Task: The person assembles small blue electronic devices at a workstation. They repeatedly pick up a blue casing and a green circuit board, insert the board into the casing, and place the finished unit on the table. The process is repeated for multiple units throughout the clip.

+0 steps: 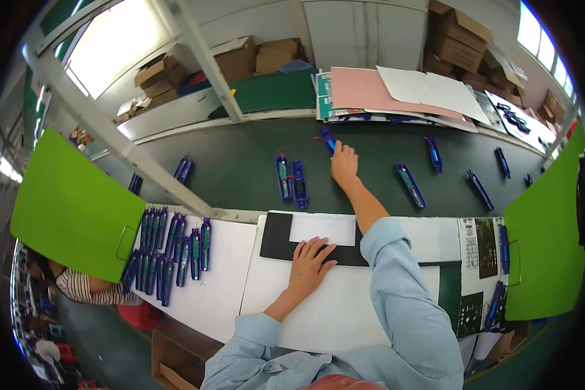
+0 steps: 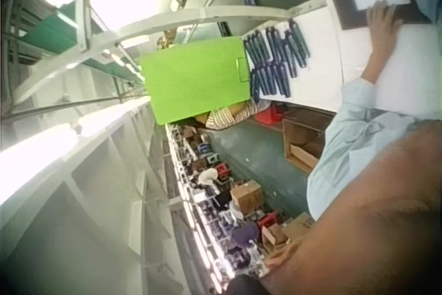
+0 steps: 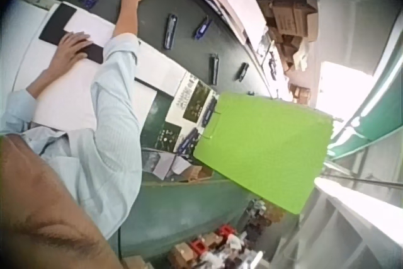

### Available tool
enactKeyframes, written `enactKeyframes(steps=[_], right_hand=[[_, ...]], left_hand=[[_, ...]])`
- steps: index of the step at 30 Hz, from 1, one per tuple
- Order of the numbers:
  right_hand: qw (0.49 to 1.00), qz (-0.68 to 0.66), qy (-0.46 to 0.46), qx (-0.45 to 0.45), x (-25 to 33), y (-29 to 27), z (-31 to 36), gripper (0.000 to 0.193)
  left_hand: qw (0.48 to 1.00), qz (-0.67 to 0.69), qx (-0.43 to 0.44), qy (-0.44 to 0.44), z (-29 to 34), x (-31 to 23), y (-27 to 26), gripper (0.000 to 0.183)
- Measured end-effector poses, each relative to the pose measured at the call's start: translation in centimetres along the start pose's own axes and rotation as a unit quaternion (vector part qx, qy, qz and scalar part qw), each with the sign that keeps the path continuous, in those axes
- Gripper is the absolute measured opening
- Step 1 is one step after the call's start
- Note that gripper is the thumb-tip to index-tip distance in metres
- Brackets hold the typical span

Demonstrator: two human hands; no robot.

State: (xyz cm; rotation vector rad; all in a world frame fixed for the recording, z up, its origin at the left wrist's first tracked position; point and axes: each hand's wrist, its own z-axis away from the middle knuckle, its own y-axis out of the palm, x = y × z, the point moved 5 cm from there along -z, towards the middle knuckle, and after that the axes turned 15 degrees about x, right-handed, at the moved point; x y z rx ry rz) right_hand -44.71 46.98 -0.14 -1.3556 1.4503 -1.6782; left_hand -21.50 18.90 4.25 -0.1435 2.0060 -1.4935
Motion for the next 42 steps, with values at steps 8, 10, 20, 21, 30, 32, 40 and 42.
enactKeyframes(steps=[8, 10, 20, 21, 30, 32, 40, 42], right_hand=[[0.995, 0.029, -0.064, -0.072, -10.7, -6.1, 8.5, 0.044], [0.994, -0.092, 0.046, -0.023, -10.8, -8.7, 12.6, 0.050], [0.994, -0.050, 0.020, -0.098, -17.5, -8.9, 17.0, 0.035], [0.992, -0.071, 0.008, -0.106, -16.9, -8.7, 17.3, 0.031], [0.953, -0.287, -0.097, -0.023, -4.5, -10.9, 34.6, 0.030], [0.950, -0.290, -0.116, 0.000, -2.5, -10.7, 38.9, 0.033], [0.960, -0.266, -0.046, 0.076, 3.0, -11.3, 48.3, 0.039], [0.968, -0.216, -0.081, 0.099, 5.0, -10.8, 48.8, 0.039]], left_hand=[[1.000, 0.026, -0.012, 0.002, -0.3, -0.2, 0.5, 0.046], [1.000, 0.011, -0.012, -0.024, 1.2, 0.8, 0.2, 0.045], [0.995, 0.041, -0.081, 0.029, 0.5, -1.6, -0.6, 0.034], [0.991, 0.090, -0.098, 0.030, 1.1, -1.8, -0.4, 0.032], [0.748, 0.652, 0.011, -0.122, 2.6, -6.5, 4.0, 0.050], [0.692, 0.708, 0.004, -0.138, 3.1, -6.3, 4.0, 0.059], [0.943, 0.301, -0.102, -0.103, 5.3, -4.3, -1.2, 0.027], [0.947, 0.291, -0.091, -0.104, 6.2, -4.5, -2.9, 0.029]])
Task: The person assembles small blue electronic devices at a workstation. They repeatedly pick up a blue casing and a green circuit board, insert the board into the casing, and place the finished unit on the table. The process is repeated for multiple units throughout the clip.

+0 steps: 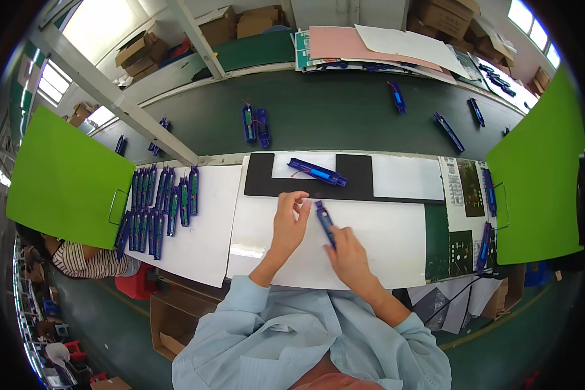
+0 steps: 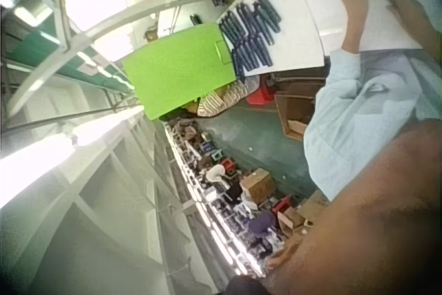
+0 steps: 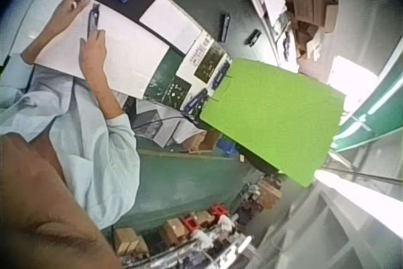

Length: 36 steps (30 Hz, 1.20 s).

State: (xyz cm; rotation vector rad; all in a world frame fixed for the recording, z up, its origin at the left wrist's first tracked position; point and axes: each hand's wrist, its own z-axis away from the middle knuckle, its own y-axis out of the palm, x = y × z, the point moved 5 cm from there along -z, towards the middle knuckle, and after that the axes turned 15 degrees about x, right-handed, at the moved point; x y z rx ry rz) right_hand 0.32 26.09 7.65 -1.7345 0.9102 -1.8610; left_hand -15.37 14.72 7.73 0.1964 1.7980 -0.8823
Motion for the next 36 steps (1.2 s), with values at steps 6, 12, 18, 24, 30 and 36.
enactKeyframes(steps=[6, 12, 18, 24, 30, 36], right_hand=[[0.983, 0.038, -0.120, -0.133, -0.8, -4.3, -10.9, 0.045], [0.985, 0.142, -0.090, 0.028, -5.2, -1.8, -17.7, 0.060], [0.998, -0.004, 0.060, -0.004, -3.8, -5.2, -3.5, 0.065], [0.997, -0.013, 0.062, 0.036, -6.0, -3.2, 3.8, 0.050], [0.983, 0.097, -0.031, -0.154, -11.5, -10.9, -9.4, 0.019], [0.979, 0.182, 0.074, -0.058, -17.7, -9.5, -16.7, 0.029]], left_hand=[[0.989, -0.139, 0.037, 0.041, 5.3, 2.2, 1.0, 0.052], [0.996, -0.066, 0.063, -0.013, 4.7, 2.1, 3.8, 0.055], [0.992, -0.120, 0.040, 0.015, 4.6, 1.6, 4.5, 0.054], [0.975, -0.195, 0.085, 0.069, 3.1, -0.7, 5.0, 0.052], [0.930, -0.238, 0.230, 0.160, -7.9, -2.0, 8.1, 0.053], [0.915, -0.254, 0.294, 0.109, -10.9, 1.8, 12.7, 0.066]])
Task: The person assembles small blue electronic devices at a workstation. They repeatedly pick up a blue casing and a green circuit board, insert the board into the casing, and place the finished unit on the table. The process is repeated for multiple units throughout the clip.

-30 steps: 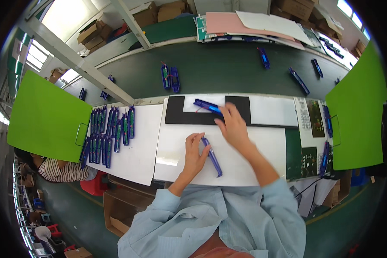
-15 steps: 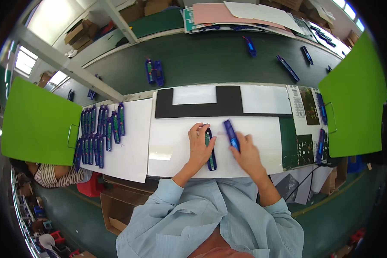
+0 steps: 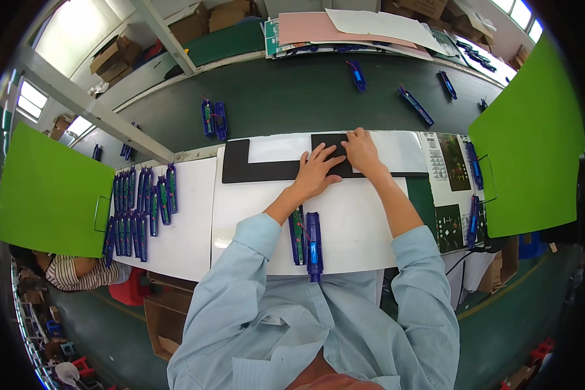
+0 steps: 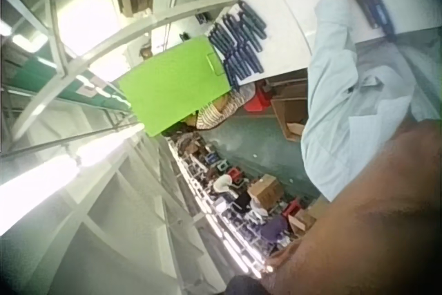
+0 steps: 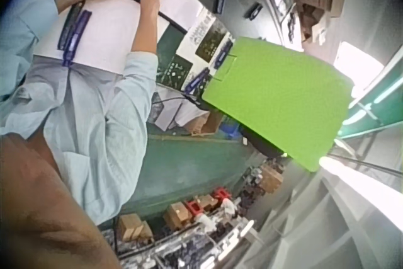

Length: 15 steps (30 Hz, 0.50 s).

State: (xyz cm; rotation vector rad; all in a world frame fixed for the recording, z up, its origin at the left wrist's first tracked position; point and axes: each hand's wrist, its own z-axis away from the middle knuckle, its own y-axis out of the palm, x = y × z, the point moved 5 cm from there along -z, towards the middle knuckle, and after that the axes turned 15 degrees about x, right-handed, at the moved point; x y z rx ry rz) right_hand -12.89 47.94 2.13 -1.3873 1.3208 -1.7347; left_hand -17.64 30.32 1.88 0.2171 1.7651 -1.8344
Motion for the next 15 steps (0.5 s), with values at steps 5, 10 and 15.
enactKeyframes(steps=[5, 10, 15], right_hand=[[0.998, -0.052, 0.027, -0.021, 0.2, 1.0, -1.0, 0.025], [0.997, -0.048, 0.053, -0.016, 0.8, 1.4, -2.0, 0.021], [0.992, -0.119, -0.011, -0.049, -0.3, 0.5, -1.9, 0.017]], left_hand=[[1.000, 0.008, -0.014, 0.002, 0.4, 0.4, 0.6, 0.063], [1.000, 0.015, -0.019, -0.012, 0.7, 0.3, 0.5, 0.062], [0.999, 0.012, -0.042, -0.016, 0.5, 0.0, 0.6, 0.061]])
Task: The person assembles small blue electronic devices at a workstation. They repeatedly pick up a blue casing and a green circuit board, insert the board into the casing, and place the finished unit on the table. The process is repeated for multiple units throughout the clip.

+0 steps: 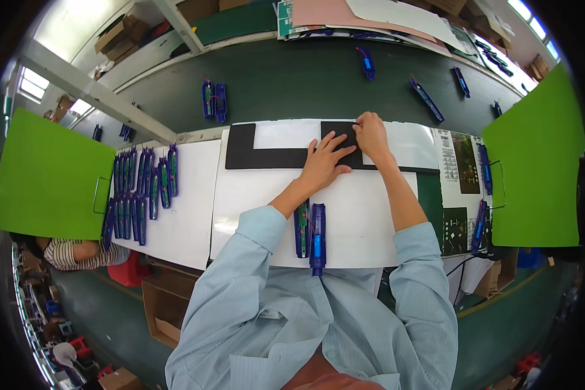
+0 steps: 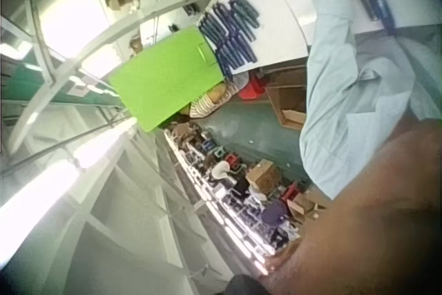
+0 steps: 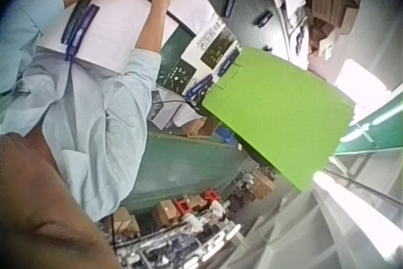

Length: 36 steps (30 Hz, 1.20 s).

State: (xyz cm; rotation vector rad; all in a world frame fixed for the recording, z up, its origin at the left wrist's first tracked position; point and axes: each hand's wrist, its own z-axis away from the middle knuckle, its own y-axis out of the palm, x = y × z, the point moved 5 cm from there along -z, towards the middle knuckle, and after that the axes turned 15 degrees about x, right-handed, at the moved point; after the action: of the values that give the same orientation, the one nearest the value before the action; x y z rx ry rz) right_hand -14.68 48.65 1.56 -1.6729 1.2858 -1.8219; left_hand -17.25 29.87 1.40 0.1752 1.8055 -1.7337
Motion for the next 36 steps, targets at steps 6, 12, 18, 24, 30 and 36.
enactKeyframes(steps=[6, 12, 18, 24, 30, 36], right_hand=[[0.992, -0.017, -0.080, -0.094, 0.2, -1.0, 2.4, 0.011], [0.963, -0.264, -0.007, 0.057, 4.8, -4.3, 9.8, 0.014], [0.882, -0.333, 0.037, 0.331, 8.4, 1.4, 20.7, 0.015], [0.873, -0.324, 0.004, 0.365, 11.6, 3.0, 22.4, 0.015], [0.881, -0.301, 0.007, 0.366, 12.1, 3.2, 22.8, 0.016], [0.895, -0.267, -0.003, 0.357, 12.9, 3.4, 22.9, 0.014]], left_hand=[[1.000, 0.006, -0.003, 0.002, -0.3, -0.1, -0.3, 0.059], [0.980, 0.050, -0.186, 0.057, 7.3, -3.5, -4.9, 0.039], [0.994, -0.005, -0.094, 0.050, 23.3, -9.7, -0.8, 0.029], [0.997, -0.032, -0.056, 0.048, 26.3, -9.7, 2.5, 0.041], [0.997, -0.019, -0.058, 0.054, 26.3, -9.3, 3.1, 0.037], [0.997, -0.019, -0.063, 0.051, 26.4, -9.2, 3.2, 0.035]])
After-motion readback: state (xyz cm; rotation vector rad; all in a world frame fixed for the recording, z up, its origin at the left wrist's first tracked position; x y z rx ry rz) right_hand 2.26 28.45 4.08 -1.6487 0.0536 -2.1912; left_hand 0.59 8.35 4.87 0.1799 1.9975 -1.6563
